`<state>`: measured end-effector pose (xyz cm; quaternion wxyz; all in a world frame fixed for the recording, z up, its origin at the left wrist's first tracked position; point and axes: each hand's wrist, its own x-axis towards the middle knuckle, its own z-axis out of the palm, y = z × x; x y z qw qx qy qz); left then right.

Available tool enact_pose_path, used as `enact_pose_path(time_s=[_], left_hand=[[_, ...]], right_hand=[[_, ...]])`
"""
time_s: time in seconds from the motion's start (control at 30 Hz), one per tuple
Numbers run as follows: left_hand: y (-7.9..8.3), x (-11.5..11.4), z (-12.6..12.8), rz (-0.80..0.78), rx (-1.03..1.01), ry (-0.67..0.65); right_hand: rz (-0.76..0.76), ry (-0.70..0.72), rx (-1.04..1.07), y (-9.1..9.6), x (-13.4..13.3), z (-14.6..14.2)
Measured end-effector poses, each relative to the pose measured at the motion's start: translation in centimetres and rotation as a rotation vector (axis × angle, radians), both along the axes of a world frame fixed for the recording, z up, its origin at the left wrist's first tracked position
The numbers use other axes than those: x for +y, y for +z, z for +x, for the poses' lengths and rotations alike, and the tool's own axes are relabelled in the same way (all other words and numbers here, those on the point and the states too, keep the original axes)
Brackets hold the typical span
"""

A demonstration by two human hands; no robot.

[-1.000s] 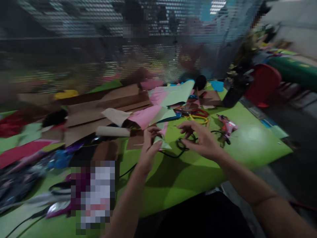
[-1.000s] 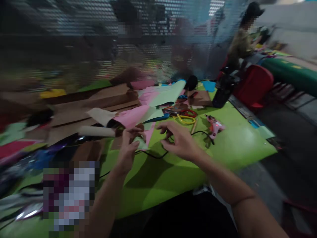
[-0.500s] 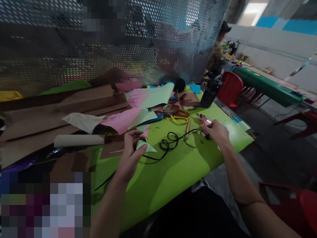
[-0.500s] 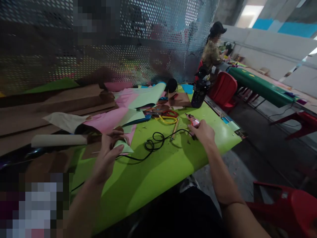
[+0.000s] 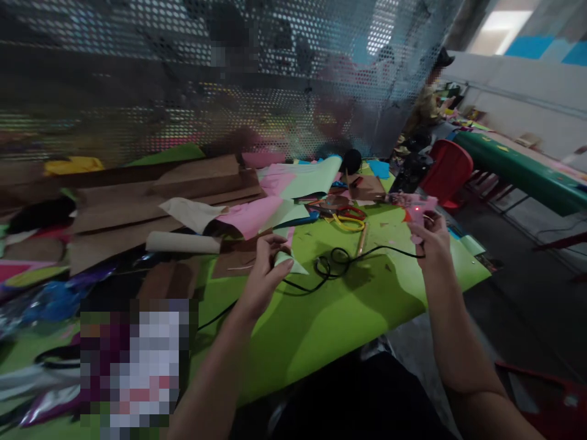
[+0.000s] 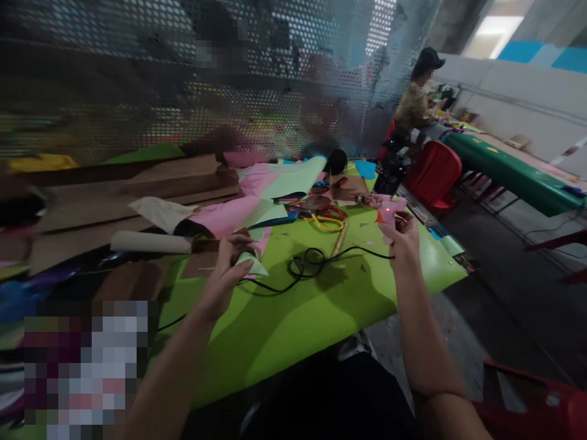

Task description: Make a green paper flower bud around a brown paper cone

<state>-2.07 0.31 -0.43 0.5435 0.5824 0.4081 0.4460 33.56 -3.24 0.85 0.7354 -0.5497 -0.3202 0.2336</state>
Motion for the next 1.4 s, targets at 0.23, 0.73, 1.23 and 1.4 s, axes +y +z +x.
enact_pose_path(time_s=[0.23, 0.73, 1.23, 1.4], left_hand=[[0.0, -0.1, 0.1, -0.002, -0.007, -0.038], [0.4, -0.1, 0.1, -0.097, -0.003, -0.076], [1.0, -0.5, 0.2, -0.143, 0.070, -0.081], [0.6, -0.5, -0.1, -0.119, 0.078, -0.108]], right_hand=[[-0.095, 0.509, 0.257, 1.9, 0.4, -3.4], [-0.388, 0.920, -0.089, 4.0, 2.6, -10.2], [-0.266, 1.082, -0.515, 3.5, 2.2, -10.2], [-0.268, 1.106, -0.541, 2.8, 2.3, -9.7]])
